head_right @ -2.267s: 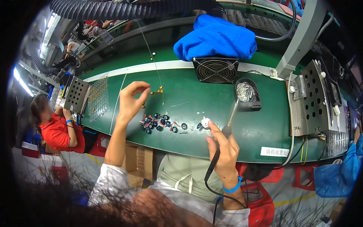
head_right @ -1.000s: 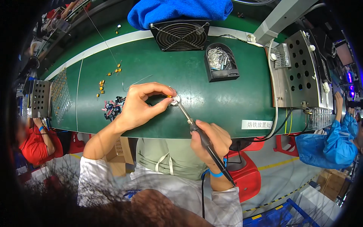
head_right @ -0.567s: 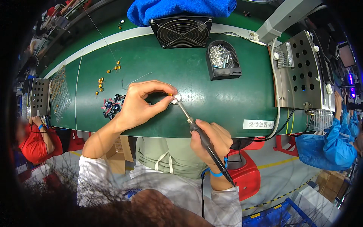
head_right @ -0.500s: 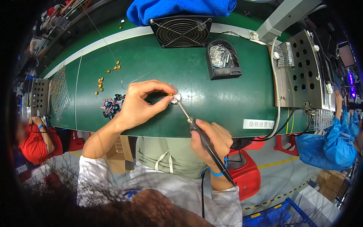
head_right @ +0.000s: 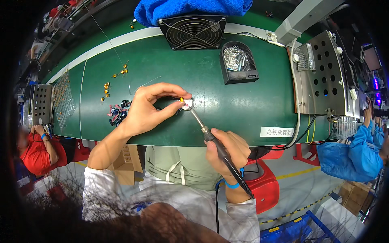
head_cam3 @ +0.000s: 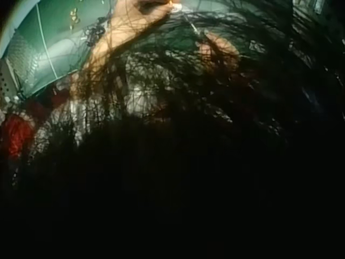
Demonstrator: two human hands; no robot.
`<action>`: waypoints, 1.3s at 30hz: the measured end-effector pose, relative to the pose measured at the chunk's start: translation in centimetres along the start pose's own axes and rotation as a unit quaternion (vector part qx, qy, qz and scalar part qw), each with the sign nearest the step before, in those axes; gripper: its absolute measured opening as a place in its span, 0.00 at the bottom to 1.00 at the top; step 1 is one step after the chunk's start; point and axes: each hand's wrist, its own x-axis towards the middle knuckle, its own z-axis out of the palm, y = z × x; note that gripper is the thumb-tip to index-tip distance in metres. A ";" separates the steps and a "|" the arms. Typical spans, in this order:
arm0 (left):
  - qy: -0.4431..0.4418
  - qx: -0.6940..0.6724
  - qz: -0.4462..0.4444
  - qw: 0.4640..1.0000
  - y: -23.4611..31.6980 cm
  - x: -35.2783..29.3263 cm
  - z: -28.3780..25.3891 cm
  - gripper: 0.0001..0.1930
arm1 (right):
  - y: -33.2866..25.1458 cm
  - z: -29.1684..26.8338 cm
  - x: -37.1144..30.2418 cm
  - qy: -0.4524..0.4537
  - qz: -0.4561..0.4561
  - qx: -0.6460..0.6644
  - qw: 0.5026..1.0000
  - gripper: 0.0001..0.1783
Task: Soldering wires or small components onto round white bases at an assembly workbench.
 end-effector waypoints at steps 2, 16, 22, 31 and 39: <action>-0.007 0.008 0.003 1.000 0.1 0.1 0.0 0.13 | 0.2 0.1 0.0 -0.003 -0.018 -0.006 1.000 0.16; 0.002 0.027 0.020 0.999 0.1 -0.2 0.2 0.13 | 0.2 0.0 -0.1 -0.016 -0.024 -0.024 0.999 0.15; -0.001 0.032 0.027 0.999 -0.3 0.4 0.2 0.13 | 0.4 0.1 0.2 -0.008 -0.014 -0.015 1.000 0.16; 0.004 0.111 0.075 0.991 0.2 -0.3 0.0 0.11 | 0.2 -0.6 -0.2 0.039 0.068 -0.063 0.995 0.21; 0.016 0.147 0.247 0.958 0.6 -0.9 -0.9 0.12 | 1.1 -0.3 4.9 -0.055 -0.020 -0.261 0.964 0.32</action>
